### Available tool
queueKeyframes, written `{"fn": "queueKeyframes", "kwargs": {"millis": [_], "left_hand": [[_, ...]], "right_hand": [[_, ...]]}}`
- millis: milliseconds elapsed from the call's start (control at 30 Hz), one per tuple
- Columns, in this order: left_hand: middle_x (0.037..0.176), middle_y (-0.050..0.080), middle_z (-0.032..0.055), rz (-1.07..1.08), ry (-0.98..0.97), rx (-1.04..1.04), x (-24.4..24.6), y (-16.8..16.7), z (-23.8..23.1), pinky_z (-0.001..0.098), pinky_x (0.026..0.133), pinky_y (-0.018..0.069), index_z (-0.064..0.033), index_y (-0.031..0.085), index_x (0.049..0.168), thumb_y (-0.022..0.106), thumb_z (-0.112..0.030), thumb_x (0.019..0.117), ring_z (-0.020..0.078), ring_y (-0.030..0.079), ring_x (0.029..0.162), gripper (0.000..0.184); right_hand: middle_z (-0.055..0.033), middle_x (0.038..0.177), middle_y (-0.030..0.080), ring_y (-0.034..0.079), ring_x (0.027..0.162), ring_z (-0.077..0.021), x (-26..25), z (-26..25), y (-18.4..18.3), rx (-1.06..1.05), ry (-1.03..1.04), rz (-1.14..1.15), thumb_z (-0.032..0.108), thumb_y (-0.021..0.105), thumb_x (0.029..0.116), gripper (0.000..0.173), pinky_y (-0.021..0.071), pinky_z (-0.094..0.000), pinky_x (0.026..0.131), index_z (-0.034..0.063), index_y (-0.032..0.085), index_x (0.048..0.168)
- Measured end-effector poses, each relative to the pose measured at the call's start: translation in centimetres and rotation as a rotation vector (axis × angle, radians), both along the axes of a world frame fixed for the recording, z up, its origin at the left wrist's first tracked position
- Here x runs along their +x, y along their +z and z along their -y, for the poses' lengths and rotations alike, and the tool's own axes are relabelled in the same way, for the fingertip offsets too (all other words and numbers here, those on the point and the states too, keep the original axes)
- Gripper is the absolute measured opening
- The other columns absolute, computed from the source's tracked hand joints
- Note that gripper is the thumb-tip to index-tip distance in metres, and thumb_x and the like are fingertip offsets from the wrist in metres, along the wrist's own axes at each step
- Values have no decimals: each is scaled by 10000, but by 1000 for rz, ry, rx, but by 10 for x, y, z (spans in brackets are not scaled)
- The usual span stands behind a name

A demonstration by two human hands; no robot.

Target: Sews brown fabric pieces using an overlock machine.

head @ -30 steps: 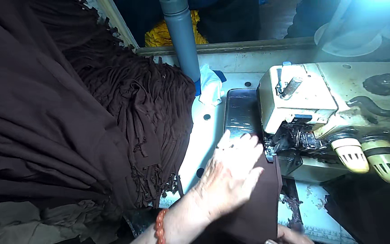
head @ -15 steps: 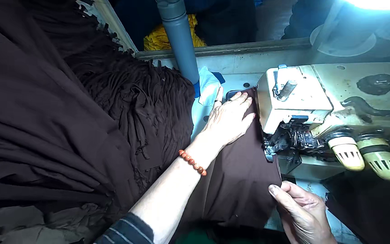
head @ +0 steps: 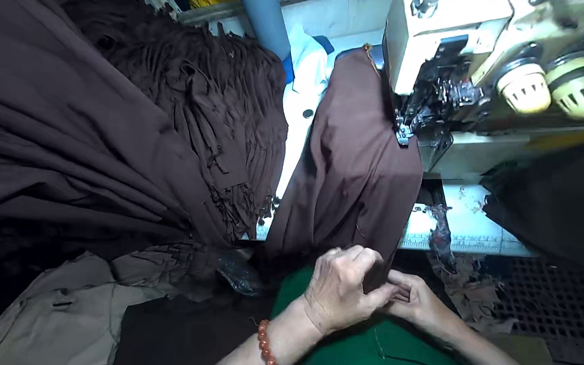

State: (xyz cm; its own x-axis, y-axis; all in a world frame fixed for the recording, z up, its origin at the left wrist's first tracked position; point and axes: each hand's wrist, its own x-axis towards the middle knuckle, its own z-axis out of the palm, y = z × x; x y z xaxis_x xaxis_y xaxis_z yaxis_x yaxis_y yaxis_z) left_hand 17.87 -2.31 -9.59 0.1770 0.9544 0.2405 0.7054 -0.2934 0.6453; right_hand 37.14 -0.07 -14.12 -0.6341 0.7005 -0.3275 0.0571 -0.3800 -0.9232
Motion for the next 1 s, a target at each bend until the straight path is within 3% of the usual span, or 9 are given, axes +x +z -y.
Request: {"fn": "queueKeyframes", "kwargs": {"millis": [100, 233, 333, 467, 533, 633, 767, 867, 1000], "left_hand": [[876, 745, 135, 26, 54, -293, 0, -20, 22, 440, 730, 590, 4, 736, 938, 665, -183, 929, 253, 735, 803, 200], [861, 726, 132, 190, 79, -383, -9, -23, 31, 358, 755, 561, 17, 721, 911, 606, -144, 918, 200, 701, 810, 198], [800, 698, 108, 191, 70, -409, -6, -24, 34, 360, 697, 538, -3, 709, 867, 620, -210, 916, 187, 669, 747, 231], [877, 684, 172, -16, 58, -742, 1, -11, 29, 493, 798, 517, 14, 689, 977, 581, -290, 988, 311, 671, 867, 323], [889, 699, 169, 40, 147, -796, 1, -11, 32, 467, 817, 523, 24, 705, 998, 577, -228, 983, 284, 680, 871, 283], [810, 680, 106, 606, 567, -730, -5, -9, 35, 295, 688, 607, 106, 655, 1039, 548, -51, 1010, 137, 687, 681, 193], [717, 631, 22, 1311, 1003, -453, -33, 32, 11, 266, 600, 557, -35, 597, 1000, 431, -117, 1089, 99, 626, 614, 206], [970, 716, 69, 1341, 796, -312, -44, 89, 20, 334, 786, 605, -68, 635, 1183, 410, -220, 1106, 144, 712, 886, 282], [740, 656, -89, 1002, 244, -225, -37, 146, 62, 152, 609, 539, -177, 699, 916, 615, -212, 999, -34, 624, 665, 124]], "right_hand": [[-8, 1028, 767, 733, 947, -84, 2, 5, -2, -71, -17, -49, 61, 640, 867, 274, 614, -284, 874, 11, 690, 1131], [70, 784, 682, 690, 749, -35, -3, 12, -1, -16, -57, 57, 168, 460, 992, 251, 609, -258, 726, 108, 670, 870], [47, 737, 665, 638, 680, -4, -9, 11, -5, 189, 30, 273, 202, 602, 921, 184, 551, -230, 658, 71, 702, 839], [-116, 837, 709, 683, 799, -180, -17, 10, 3, 297, 187, 489, 189, 673, 899, 213, 546, -388, 770, -17, 725, 903], [-101, 853, 718, 690, 819, -166, -16, 9, 4, 255, 201, 459, 207, 709, 906, 217, 548, -374, 798, -9, 727, 914], [-14, 860, 750, 722, 819, -69, -14, 11, 7, -51, -12, 106, 56, 727, 857, 64, 610, -257, 786, 42, 735, 918], [-84, 978, 764, 740, 935, -171, -21, 5, 45, -443, -142, -317, -66, 656, 864, 181, 614, -364, 897, 32, 746, 987], [-6, 948, 768, 722, 898, -76, -21, 2, 79, -296, 34, -453, 18, 739, 845, 162, 602, -279, 844, 116, 789, 964], [138, 894, 741, 679, 864, 54, -8, 16, 150, 111, 188, -402, 135, 759, 871, 64, 570, -160, 776, 190, 754, 903]]}}
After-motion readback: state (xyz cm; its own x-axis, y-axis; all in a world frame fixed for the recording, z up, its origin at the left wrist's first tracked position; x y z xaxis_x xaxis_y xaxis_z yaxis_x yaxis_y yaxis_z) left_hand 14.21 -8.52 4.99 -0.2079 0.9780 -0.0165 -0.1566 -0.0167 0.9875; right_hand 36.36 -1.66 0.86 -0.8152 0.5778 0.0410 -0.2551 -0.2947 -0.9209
